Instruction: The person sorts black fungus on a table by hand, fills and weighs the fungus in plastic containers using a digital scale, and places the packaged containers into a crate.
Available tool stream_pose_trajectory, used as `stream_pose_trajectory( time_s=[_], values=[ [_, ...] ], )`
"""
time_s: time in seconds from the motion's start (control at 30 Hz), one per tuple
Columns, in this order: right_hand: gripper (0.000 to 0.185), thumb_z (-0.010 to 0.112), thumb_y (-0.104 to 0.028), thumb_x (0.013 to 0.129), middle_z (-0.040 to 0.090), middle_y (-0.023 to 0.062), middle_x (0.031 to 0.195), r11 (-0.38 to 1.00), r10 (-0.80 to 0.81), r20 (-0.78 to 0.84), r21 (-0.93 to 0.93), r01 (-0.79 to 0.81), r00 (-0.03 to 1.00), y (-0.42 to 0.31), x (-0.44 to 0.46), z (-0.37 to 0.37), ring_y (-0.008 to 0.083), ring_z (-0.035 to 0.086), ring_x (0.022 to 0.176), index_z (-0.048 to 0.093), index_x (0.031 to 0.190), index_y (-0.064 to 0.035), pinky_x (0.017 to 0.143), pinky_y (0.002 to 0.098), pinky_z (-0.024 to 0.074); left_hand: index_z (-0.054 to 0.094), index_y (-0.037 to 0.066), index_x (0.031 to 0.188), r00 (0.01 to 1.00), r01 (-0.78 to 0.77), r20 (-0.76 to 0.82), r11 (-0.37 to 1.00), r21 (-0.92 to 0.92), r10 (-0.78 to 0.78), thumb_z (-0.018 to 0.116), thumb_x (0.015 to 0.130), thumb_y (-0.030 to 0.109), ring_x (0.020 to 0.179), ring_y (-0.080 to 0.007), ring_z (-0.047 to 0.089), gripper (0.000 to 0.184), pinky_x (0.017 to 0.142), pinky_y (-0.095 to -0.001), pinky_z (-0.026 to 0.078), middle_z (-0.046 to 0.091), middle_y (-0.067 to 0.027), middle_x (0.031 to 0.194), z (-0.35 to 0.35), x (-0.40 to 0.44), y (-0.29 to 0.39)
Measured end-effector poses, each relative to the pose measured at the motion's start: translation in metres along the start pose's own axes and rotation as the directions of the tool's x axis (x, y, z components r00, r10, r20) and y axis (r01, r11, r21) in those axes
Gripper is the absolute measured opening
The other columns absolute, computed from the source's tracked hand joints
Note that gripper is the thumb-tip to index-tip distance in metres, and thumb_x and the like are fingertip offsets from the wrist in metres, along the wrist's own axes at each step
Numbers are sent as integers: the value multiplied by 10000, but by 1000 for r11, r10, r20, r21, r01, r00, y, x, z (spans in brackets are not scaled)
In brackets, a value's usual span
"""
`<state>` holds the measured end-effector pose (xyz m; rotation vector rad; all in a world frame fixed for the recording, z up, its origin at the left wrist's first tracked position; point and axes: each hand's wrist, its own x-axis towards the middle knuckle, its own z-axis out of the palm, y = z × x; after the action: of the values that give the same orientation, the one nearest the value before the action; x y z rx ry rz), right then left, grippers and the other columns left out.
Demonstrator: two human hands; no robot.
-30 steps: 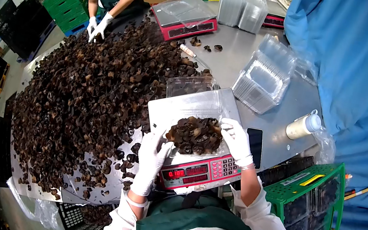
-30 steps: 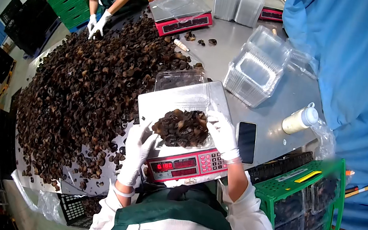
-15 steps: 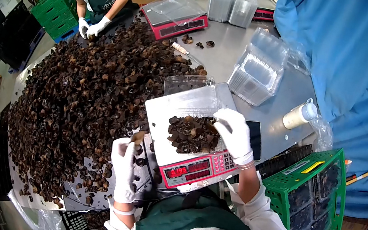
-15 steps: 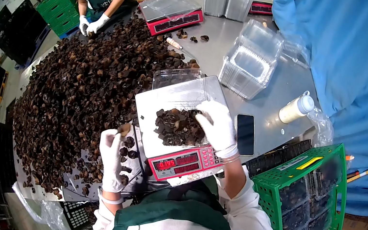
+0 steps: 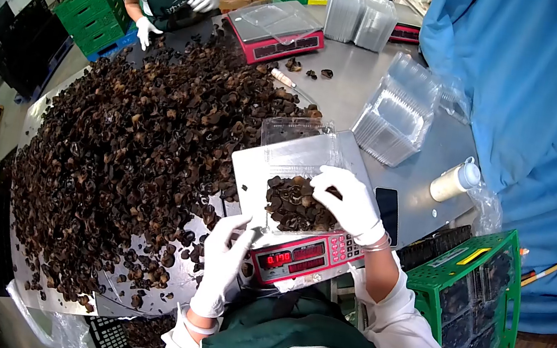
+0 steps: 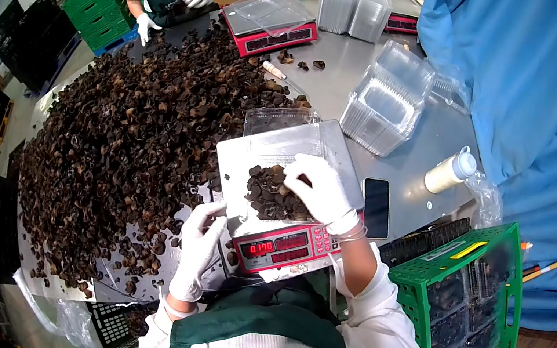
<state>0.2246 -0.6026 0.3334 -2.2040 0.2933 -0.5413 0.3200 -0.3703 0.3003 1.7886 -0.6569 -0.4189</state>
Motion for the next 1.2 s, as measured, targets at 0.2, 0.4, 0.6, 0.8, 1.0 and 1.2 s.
stream_pose_trajectory(
  time_s=[0.2,0.4,0.6,0.8,1.0,1.2],
  values=[
    [155,649,-109,812,632,74,1031,953,-275,175,182,243,945,-38,-10,38,289,550,1096,655,966,-91,967,387,402,482,17,1275,959,262,228,820,-508,-165,605,846,81,950,-161,585,450,819,-262,479,608,-87,1078,3,-10,2],
    [246,610,-81,859,635,92,1075,956,199,-150,247,-158,968,22,-6,-26,164,589,1019,612,1097,-18,895,286,458,634,35,1066,868,266,-383,947,-182,-317,576,884,108,878,-167,623,205,790,-281,502,638,-92,1047,-120,-83,-37],
    [414,582,-133,905,602,79,1124,781,509,-137,489,-389,850,94,11,-18,122,573,985,478,1290,-22,851,260,466,604,29,1161,894,446,-326,689,571,-307,642,822,101,915,-251,640,348,811,-350,498,661,-141,1028,-200,-175,-66],
    [379,542,-160,934,595,41,1127,739,447,-206,634,-229,871,61,4,-3,100,566,944,487,1293,-52,797,261,468,510,57,1298,979,200,28,974,111,-204,533,906,100,907,-124,607,394,811,-257,478,667,-75,1004,-62,-46,-22],
    [224,679,-198,828,630,112,870,963,158,-326,-158,-219,932,29,-67,3,220,628,776,607,936,-16,712,312,495,459,6,1224,889,439,367,730,-524,-272,478,970,295,759,-178,636,385,688,-282,511,653,-145,925,-2,2,-53],
    [208,470,-200,966,624,49,761,595,589,206,545,-591,782,50,-104,16,93,583,581,559,918,-18,463,192,423,491,32,1100,841,528,414,695,-489,-348,563,903,167,746,-151,630,249,656,-252,512,638,-97,884,9,7,-48]
  ],
)
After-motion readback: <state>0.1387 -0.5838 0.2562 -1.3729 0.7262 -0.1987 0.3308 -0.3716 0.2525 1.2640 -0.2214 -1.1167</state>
